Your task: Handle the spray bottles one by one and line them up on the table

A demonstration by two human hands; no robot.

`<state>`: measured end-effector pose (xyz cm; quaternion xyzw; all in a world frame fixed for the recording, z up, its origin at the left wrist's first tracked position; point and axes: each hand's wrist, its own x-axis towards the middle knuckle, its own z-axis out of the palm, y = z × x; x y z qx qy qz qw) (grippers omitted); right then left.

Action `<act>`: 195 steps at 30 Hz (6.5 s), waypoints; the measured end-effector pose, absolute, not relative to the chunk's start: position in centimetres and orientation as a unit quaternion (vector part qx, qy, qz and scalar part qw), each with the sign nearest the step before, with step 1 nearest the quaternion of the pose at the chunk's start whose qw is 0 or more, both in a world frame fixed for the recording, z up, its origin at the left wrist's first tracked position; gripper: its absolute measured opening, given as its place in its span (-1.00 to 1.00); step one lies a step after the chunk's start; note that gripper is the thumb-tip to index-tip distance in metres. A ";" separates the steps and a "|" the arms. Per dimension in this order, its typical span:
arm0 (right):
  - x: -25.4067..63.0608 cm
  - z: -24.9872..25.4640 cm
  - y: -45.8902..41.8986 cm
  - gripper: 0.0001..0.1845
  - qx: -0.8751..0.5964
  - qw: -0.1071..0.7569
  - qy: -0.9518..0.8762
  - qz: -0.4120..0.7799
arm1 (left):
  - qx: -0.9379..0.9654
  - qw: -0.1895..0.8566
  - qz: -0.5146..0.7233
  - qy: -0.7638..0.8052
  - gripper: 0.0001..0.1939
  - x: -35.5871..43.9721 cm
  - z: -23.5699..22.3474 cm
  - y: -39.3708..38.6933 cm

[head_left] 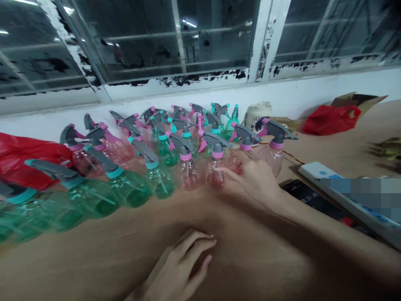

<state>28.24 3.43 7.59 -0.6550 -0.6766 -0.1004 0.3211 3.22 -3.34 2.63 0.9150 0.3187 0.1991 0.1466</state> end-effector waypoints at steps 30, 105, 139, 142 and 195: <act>33.2 8.3 3.2 -0.41 -0.739 0.237 -0.629 -0.050 | 0.886 0.106 0.179 0.414 -0.52 11.5 3.7 5.3; 22.1 7.7 2.2 -0.85 -0.335 0.509 -0.716 0.339 | 0.924 0.063 0.110 0.360 -0.31 0.5 0.7 1.0; 22.2 7.5 2.3 -0.81 -0.345 0.522 -0.710 0.322 | 0.930 0.009 0.084 0.357 -0.28 0.7 0.6 1.0; 22.2 7.3 2.4 -0.82 -0.335 0.525 -0.707 0.335 | 0.931 0.004 0.089 0.355 -0.29 0.6 0.5 1.0; 22.0 7.9 2.8 -0.83 -0.354 0.521 -0.719 0.294 | 0.932 -0.005 0.088 0.352 -0.31 0.8 0.8 1.0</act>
